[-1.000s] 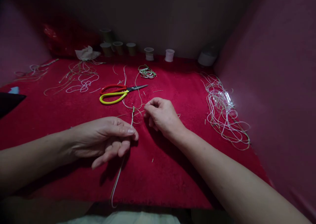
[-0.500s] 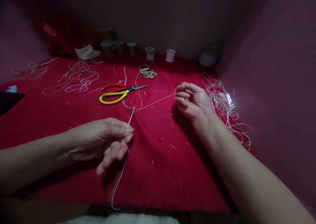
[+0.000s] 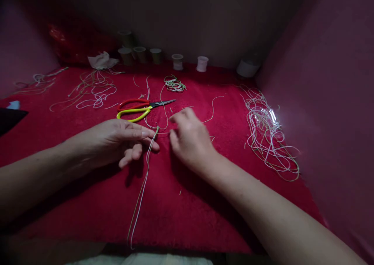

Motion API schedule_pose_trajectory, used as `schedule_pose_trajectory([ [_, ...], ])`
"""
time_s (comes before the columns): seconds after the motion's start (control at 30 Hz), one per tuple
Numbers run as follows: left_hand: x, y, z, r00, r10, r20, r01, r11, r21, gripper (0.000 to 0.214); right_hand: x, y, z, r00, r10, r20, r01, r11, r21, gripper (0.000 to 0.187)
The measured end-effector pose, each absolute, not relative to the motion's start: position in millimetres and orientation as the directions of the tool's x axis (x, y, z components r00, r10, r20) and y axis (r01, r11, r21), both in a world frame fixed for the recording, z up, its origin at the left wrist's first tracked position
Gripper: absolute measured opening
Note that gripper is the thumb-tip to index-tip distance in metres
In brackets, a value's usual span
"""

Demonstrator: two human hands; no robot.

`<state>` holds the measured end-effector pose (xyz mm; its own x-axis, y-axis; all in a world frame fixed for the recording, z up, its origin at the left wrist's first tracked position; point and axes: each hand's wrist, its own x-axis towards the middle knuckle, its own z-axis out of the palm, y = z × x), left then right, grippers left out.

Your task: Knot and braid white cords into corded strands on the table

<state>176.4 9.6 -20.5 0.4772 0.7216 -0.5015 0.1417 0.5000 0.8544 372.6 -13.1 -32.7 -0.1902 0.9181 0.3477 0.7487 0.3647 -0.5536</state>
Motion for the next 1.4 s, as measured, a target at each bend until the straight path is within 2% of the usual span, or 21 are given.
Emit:
schedule_pose_trajectory([
  [0.1,185.1,6.7,-23.6,0.524,0.661,-0.537,0.072,0.594,0.801,0.015,349.6,-19.3,-36.3,-0.263,0.943,0.204,0.797,0.332,-0.505,0.015],
  [0.2,190.4,3.2,-26.7,0.547,0.634,-0.546,0.079,0.611,0.788,0.019,345.0,-17.2,-39.5,-0.255,0.955,0.154,0.824,0.297,-0.482,0.014],
  [0.33,191.0,0.3,-30.9,0.544,0.653,-0.527,0.098,0.575,0.812,0.022,347.7,-17.2,-38.3,-0.255,0.955,0.153,0.775,0.297,-0.558,0.012],
  [0.47,190.4,-2.1,-34.8,0.547,0.676,-0.494,0.099,0.533,0.840,0.020,348.0,-18.0,-34.3,-0.215,0.973,0.082,0.751,0.219,-0.623,0.010],
  [0.8,193.2,-3.2,-33.7,0.526,0.682,-0.507,0.076,0.556,0.828,0.004,350.7,-3.4,-32.7,-0.162,0.986,0.022,0.806,0.145,-0.574,0.010],
  [1.4,196.9,-2.0,-27.7,0.531,0.672,-0.517,0.072,0.572,0.817,0.011,348.4,-6.0,-32.9,-0.177,0.984,0.028,0.840,0.166,-0.516,0.014],
])
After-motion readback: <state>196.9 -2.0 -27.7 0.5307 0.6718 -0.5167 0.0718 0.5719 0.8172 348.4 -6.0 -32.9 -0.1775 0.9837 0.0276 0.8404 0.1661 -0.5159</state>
